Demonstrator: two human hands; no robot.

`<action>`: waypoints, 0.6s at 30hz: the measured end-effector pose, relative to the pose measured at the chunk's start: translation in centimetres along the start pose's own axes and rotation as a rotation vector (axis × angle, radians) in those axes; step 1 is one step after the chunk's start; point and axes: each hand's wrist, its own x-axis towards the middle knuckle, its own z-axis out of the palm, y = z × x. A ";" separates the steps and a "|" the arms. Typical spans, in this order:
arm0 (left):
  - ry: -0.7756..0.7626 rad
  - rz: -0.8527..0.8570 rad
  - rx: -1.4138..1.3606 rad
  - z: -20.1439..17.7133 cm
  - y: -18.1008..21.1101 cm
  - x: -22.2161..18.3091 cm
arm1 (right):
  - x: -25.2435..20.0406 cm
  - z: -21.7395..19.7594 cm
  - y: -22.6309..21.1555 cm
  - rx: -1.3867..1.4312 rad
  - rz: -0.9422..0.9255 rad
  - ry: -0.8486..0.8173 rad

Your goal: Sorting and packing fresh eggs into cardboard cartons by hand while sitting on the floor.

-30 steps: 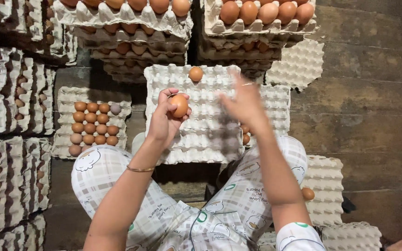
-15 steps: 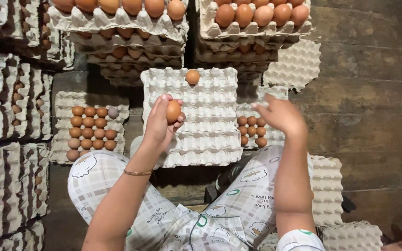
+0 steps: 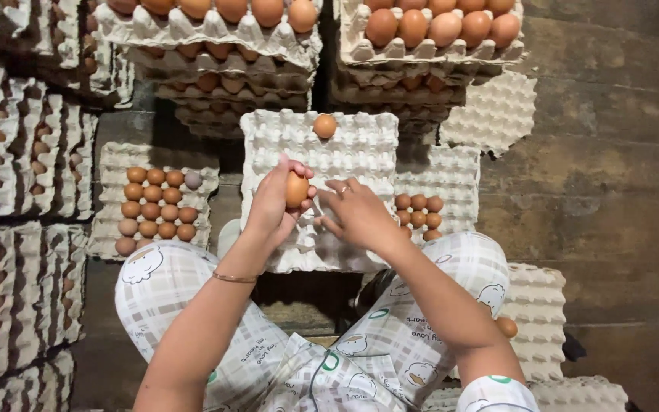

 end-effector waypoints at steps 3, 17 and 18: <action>0.094 -0.002 -0.054 -0.3 0.4 -0.1 | 0.4 0.6 -1.8 -0.016 -0.066 -0.043; 0.104 0.785 -0.669 -22.5 16.7 -13.2 | 0.2 11.5 -3.3 -0.117 -0.069 0.166; 0.249 0.862 -0.681 -25.1 16.5 -13.3 | 0.2 11.8 -3.0 -0.137 -0.047 0.158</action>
